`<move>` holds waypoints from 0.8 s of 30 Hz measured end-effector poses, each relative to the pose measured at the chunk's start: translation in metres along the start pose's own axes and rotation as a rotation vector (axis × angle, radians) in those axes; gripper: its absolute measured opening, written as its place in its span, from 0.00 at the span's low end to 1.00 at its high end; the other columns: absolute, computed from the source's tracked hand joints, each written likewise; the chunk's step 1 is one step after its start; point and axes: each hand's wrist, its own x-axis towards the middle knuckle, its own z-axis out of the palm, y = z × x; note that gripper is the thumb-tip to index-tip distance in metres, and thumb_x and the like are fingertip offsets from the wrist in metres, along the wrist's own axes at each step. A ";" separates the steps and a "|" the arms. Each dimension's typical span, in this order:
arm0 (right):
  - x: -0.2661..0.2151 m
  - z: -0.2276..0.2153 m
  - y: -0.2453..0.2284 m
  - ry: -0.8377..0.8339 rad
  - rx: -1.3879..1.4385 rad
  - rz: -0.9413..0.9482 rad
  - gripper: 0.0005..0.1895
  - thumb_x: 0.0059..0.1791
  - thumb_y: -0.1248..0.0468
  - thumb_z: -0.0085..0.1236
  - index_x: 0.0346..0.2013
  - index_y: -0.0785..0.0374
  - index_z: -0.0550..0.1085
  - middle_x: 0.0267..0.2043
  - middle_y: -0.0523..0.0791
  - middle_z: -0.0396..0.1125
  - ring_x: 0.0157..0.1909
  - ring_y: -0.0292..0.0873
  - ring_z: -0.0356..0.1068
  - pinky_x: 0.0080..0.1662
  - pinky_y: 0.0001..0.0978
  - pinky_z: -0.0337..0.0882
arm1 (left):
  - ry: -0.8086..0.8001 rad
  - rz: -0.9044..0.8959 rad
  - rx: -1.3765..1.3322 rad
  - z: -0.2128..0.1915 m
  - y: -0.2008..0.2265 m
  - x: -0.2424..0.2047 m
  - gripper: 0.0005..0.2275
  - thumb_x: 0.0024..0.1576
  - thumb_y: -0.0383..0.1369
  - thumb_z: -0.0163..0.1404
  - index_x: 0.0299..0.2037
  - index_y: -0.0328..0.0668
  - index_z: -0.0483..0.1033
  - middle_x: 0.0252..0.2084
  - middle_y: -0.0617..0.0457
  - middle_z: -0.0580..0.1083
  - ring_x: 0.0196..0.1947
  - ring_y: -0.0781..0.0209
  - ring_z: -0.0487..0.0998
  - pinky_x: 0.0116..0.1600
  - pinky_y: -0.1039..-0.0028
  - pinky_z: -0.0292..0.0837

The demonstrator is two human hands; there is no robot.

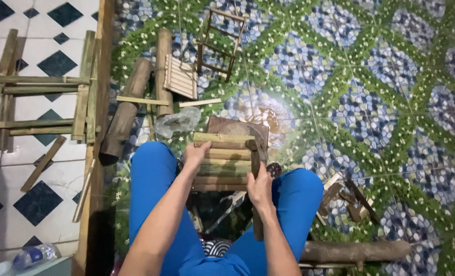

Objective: The person assembles a small bamboo structure, using a hammer to drive small nails or pegs into a bundle of bamboo slats held together by hand.

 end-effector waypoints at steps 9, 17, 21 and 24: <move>0.001 0.005 0.008 -0.047 0.072 -0.018 0.21 0.53 0.65 0.53 0.61 0.64 0.68 0.42 0.68 0.72 0.50 0.70 0.74 0.49 0.65 0.74 | -0.022 0.110 0.152 -0.002 -0.019 0.018 0.35 0.53 0.54 0.60 0.65 0.34 0.72 0.63 0.36 0.72 0.67 0.37 0.68 0.70 0.49 0.62; 0.011 0.000 0.009 -0.254 0.046 0.142 0.32 0.56 0.62 0.51 0.72 0.73 0.55 0.63 0.69 0.62 0.66 0.65 0.65 0.59 0.61 0.72 | 0.138 0.556 0.127 -0.060 0.000 -0.086 0.25 0.58 0.39 0.61 0.59 0.28 0.69 0.54 0.27 0.72 0.59 0.28 0.72 0.62 0.44 0.69; 0.019 0.004 0.035 -0.336 0.175 0.104 0.21 0.57 0.63 0.49 0.63 0.62 0.61 0.53 0.55 0.67 0.51 0.62 0.68 0.52 0.65 0.71 | 0.080 0.613 0.072 -0.127 -0.048 -0.172 0.18 0.56 0.36 0.58 0.56 0.42 0.77 0.47 0.50 0.80 0.45 0.62 0.80 0.53 0.73 0.77; 0.029 0.020 0.052 -0.312 0.120 0.067 0.31 0.56 0.61 0.50 0.70 0.69 0.53 0.61 0.62 0.63 0.59 0.67 0.66 0.54 0.62 0.70 | 0.453 0.798 0.361 -0.164 -0.140 -0.205 0.17 0.51 0.39 0.62 0.50 0.47 0.80 0.51 0.53 0.79 0.53 0.55 0.79 0.61 0.70 0.70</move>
